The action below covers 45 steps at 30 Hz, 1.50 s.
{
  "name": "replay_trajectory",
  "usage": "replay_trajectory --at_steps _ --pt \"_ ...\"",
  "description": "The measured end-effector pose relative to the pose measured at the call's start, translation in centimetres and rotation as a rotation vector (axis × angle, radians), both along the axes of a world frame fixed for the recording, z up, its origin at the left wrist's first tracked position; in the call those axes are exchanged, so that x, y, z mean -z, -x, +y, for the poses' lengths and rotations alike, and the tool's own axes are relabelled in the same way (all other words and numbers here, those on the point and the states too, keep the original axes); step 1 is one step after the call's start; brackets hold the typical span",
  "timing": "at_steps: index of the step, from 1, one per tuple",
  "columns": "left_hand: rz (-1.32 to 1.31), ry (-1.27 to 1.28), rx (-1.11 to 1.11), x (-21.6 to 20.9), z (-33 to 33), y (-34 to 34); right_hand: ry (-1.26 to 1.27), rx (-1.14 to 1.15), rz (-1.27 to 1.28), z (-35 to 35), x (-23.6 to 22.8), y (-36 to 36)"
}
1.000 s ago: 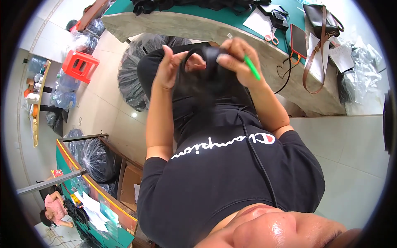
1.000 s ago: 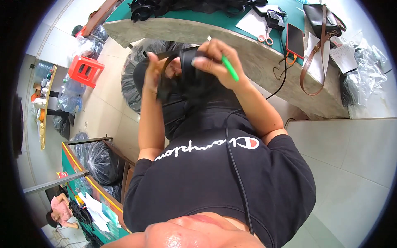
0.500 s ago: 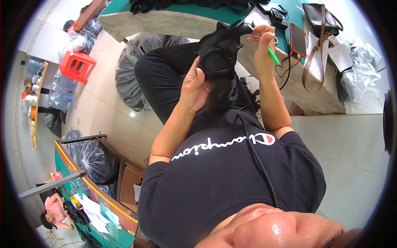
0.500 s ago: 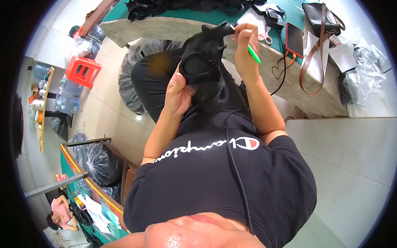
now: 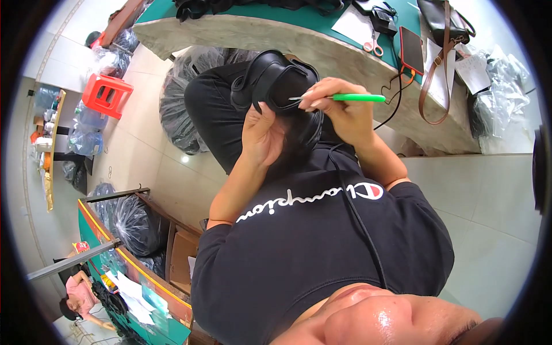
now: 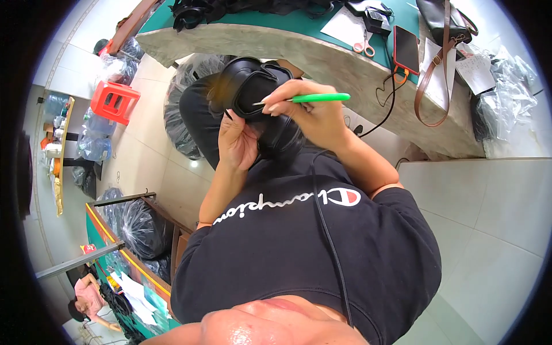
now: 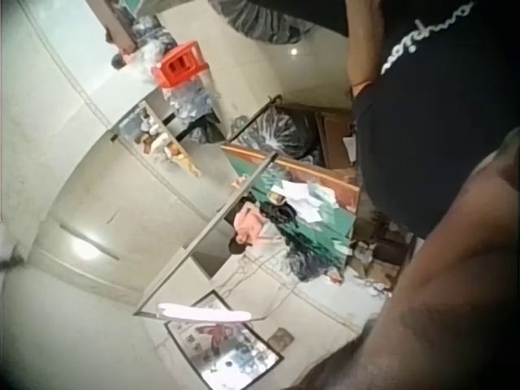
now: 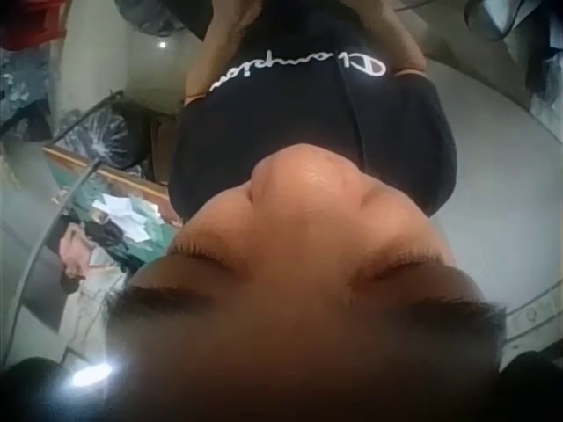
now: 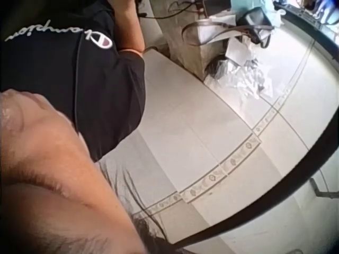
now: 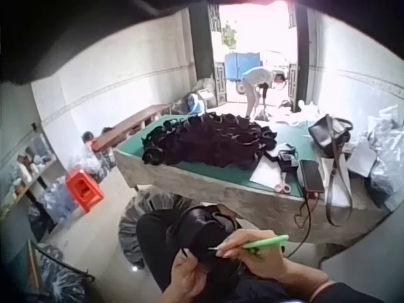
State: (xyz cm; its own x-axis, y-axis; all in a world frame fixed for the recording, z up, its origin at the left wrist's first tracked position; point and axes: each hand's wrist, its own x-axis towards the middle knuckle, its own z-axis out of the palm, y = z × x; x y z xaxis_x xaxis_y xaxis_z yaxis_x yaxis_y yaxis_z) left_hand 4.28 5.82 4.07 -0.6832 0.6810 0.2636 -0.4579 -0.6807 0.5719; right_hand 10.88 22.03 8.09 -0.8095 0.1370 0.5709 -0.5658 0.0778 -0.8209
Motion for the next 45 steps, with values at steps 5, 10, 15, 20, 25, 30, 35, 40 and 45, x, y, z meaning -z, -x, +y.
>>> replay_trajectory --at_steps 5,10,15,20,25,30,35,40,45 --pt "0.024 0.037 -0.057 0.0 -0.1 -0.2 -0.164 0.03 0.075 -0.9 0.1 0.6" --pt "0.044 0.04 -0.123 -0.4 -0.1 -0.5 -0.276 0.088 0.095 -1.1 0.1 0.8" --pt "0.062 0.032 -0.1 -0.3 -0.3 -0.4 -0.228 0.075 0.117 -1.2 0.5 1.0" --pt "0.025 0.061 -0.117 0.0 -0.3 -0.4 -0.257 0.087 0.115 -1.2 0.4 1.1" --pt "0.017 0.078 -0.128 0.1 -0.3 -0.5 -0.317 0.088 0.177 -1.0 0.4 1.2" --pt "-0.001 0.066 -0.097 0.0 -0.2 -0.5 -0.259 0.098 0.189 -1.1 0.7 1.1" --pt "-0.002 0.065 -0.114 -0.2 -0.2 -0.5 -0.263 0.095 0.179 -1.0 0.8 1.1" --pt "-0.018 0.055 -0.076 0.4 -0.1 -0.4 -0.622 0.259 0.413 -1.1 0.1 1.2" --pt "-0.05 0.097 -0.147 -0.5 0.1 -0.6 -0.498 0.691 0.58 2.6 0.9 2.9"
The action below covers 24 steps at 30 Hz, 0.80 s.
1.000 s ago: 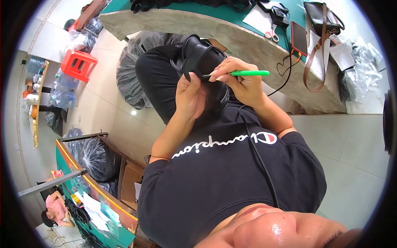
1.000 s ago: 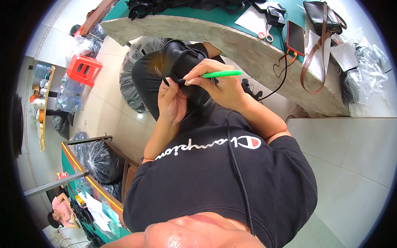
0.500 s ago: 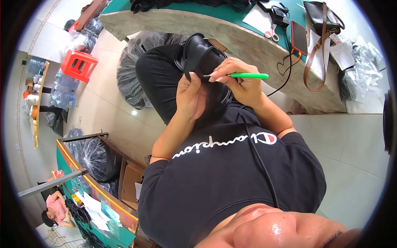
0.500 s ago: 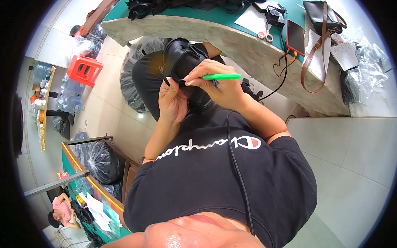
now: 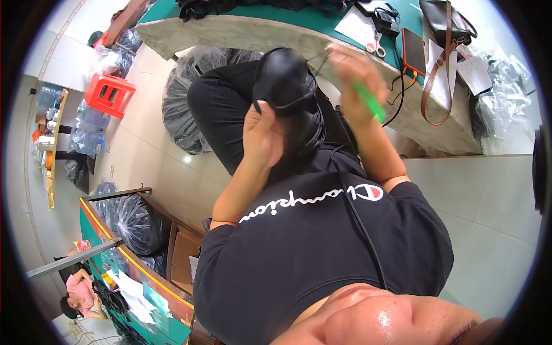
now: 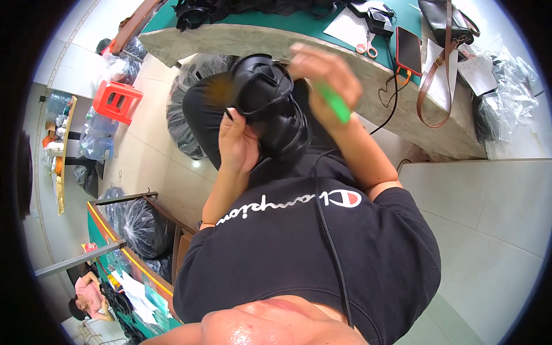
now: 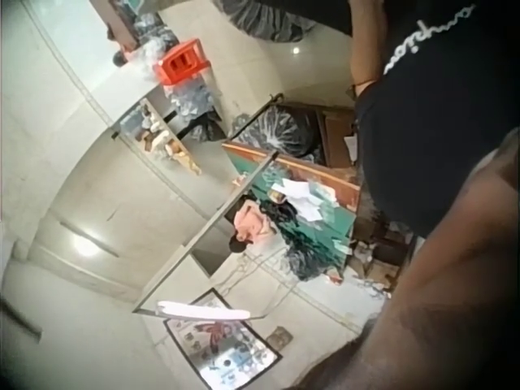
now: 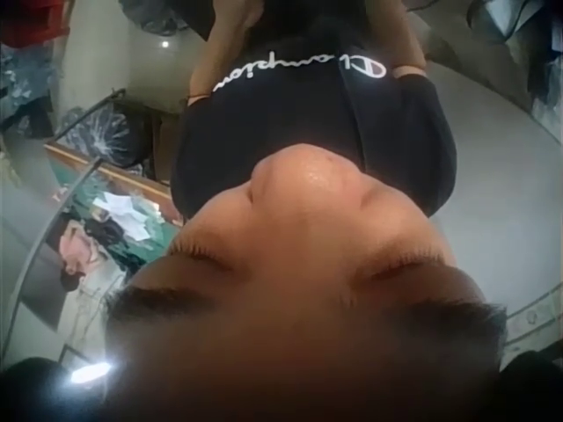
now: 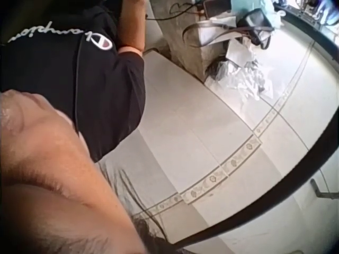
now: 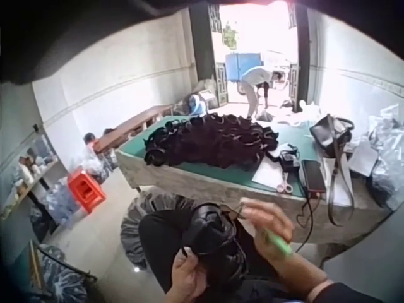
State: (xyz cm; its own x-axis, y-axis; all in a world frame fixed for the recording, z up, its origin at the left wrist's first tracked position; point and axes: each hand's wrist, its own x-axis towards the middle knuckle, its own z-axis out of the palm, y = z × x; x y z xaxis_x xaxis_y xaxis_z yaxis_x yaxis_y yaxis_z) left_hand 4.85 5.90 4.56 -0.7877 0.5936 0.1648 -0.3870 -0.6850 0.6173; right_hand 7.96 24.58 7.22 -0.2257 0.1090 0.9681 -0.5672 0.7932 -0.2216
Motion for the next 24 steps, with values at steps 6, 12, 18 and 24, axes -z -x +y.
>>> replay_trajectory --at_steps 6,12,18,24 --pt "-0.045 -0.049 -0.086 0.9 -2.6 4.4 0.291 0.436 0.214 15.4 0.2 -2.2" --pt "-0.161 -0.105 -0.154 2.1 -6.0 9.0 0.531 0.79 0.062 23.2 0.4 -10.5" --pt "-0.151 -0.144 -0.029 1.7 -4.8 8.0 0.417 0.218 -0.736 15.4 -1.5 -9.2" --pt "-0.027 -0.189 0.061 2.7 -4.8 6.5 0.578 -0.18 -0.695 5.3 -0.9 -3.7"
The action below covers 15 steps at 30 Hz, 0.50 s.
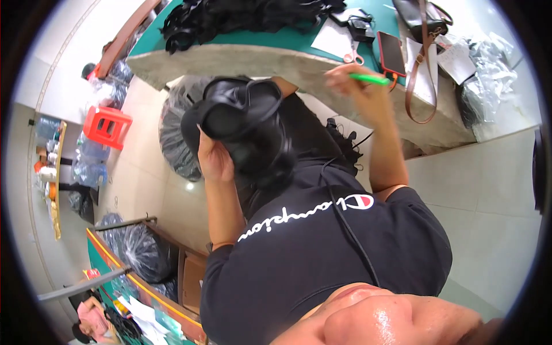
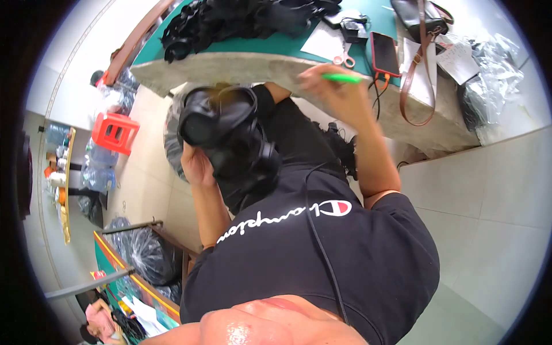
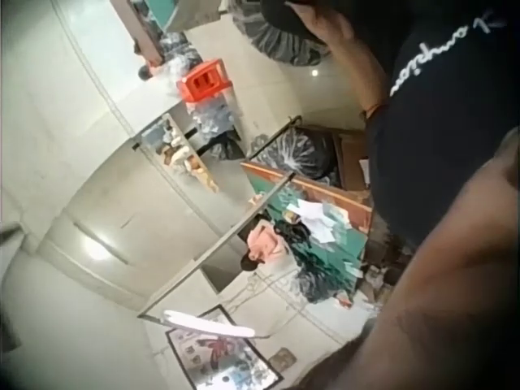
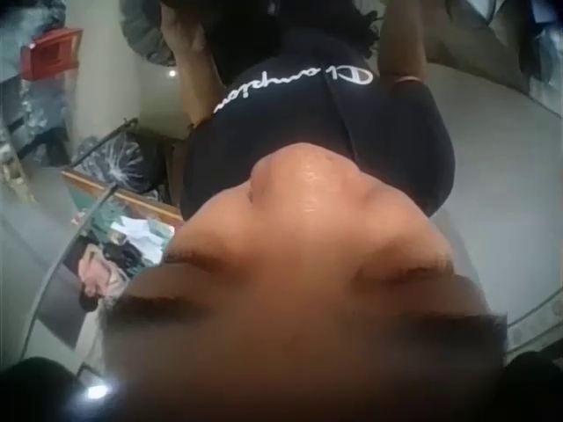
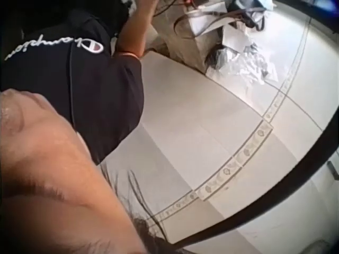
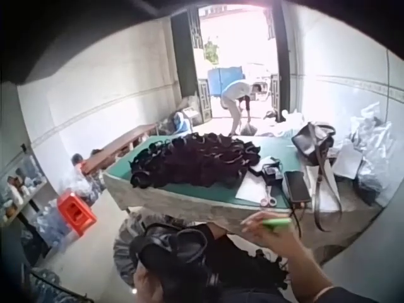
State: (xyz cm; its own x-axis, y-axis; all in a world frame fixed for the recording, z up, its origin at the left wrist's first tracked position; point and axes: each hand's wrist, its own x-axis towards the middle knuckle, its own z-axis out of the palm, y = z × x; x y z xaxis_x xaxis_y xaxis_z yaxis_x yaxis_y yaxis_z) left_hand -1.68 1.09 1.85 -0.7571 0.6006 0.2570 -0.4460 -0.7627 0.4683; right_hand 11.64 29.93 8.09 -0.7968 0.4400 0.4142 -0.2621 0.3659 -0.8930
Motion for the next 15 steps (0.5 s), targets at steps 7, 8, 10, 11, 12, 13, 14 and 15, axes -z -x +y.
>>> replay_trajectory --at_steps 7,8,10,11,12,13,14,15 --pt "-0.06 0.032 -0.07 3.7 -0.7 -0.7 0.355 -0.321 -0.067 -6.7 0.3 2.5" --pt "-0.075 -0.04 -0.011 1.3 0.2 -1.9 0.403 -0.323 -0.023 -7.0 0.3 2.5" --pt "-0.087 -0.113 0.054 -1.2 1.3 -3.1 0.479 -0.293 0.008 -7.2 0.2 2.6" --pt "0.073 -0.013 0.128 -1.7 1.6 -3.4 0.456 -0.231 0.068 -7.3 0.4 2.9" --pt "0.231 0.088 0.202 -1.9 1.7 -3.5 0.432 -0.169 0.127 -7.2 0.7 3.0" --pt "0.2 0.233 0.227 -1.6 1.1 -3.3 0.431 -0.168 0.127 -7.2 0.9 3.1" --pt "0.198 0.234 0.223 -1.2 0.9 -3.5 0.305 -0.119 0.19 -7.3 1.0 3.2" --pt "0.171 0.337 0.253 -0.8 0.7 -3.6 0.18 -0.071 0.252 -7.3 1.1 3.3"
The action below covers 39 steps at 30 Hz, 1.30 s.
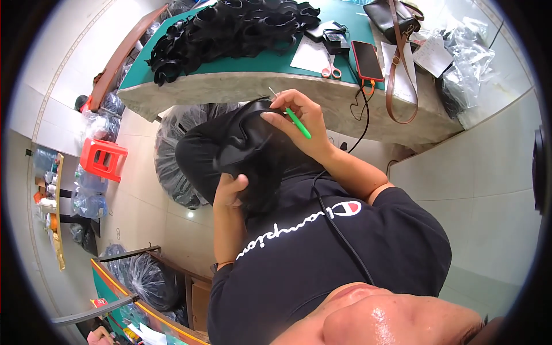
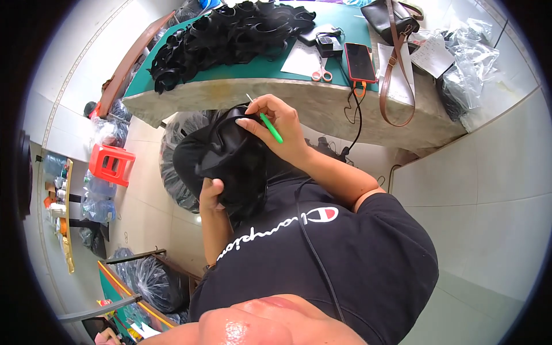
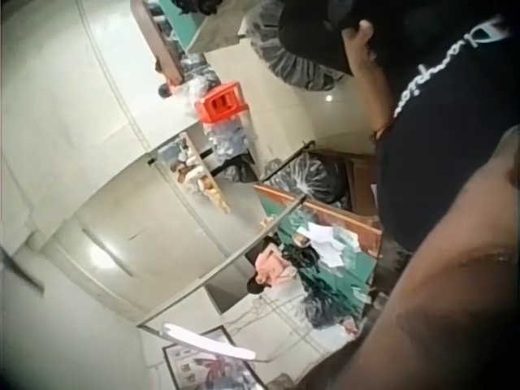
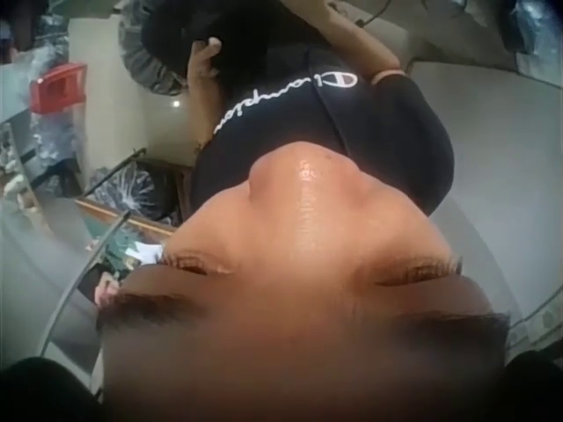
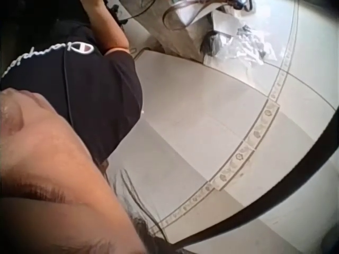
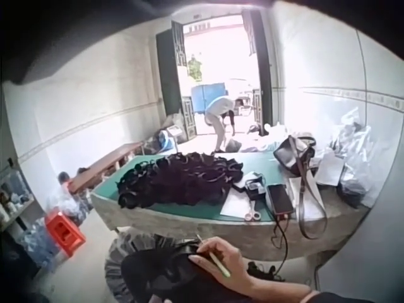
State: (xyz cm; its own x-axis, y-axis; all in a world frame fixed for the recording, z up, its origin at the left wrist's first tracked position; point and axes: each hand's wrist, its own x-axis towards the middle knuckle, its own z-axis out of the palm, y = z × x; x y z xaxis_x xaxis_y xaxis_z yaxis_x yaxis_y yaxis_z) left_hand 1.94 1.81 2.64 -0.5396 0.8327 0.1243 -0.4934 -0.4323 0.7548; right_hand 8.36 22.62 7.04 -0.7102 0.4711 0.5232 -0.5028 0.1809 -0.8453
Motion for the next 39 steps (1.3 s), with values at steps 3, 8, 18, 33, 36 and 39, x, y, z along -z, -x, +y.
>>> replay_trajectory --at_steps 3,8,18,33,36,39 --pt "-0.006 0.108 -0.026 0.5 0.3 -0.7 -0.199 -0.023 -0.047 0.1 -0.6 -0.5" --pt "-0.072 0.146 -0.333 -2.7 2.0 -1.6 -0.4 0.271 -0.073 2.6 -1.2 -1.2" --pt "0.142 0.26 -0.624 -1.7 2.7 -3.0 -0.558 -0.01 0.141 0.9 -3.2 -2.5" --pt "0.393 0.25 -0.569 -2.7 2.4 -3.6 -1.035 0.142 0.382 -0.7 -2.2 -0.7" --pt "0.554 0.306 -0.585 -2.4 2.5 -3.6 -0.911 0.201 0.357 -1.0 -1.8 -0.5" --pt "0.628 0.354 -0.587 -2.2 2.6 -3.5 -0.732 0.263 0.285 -1.7 -1.3 -0.3"
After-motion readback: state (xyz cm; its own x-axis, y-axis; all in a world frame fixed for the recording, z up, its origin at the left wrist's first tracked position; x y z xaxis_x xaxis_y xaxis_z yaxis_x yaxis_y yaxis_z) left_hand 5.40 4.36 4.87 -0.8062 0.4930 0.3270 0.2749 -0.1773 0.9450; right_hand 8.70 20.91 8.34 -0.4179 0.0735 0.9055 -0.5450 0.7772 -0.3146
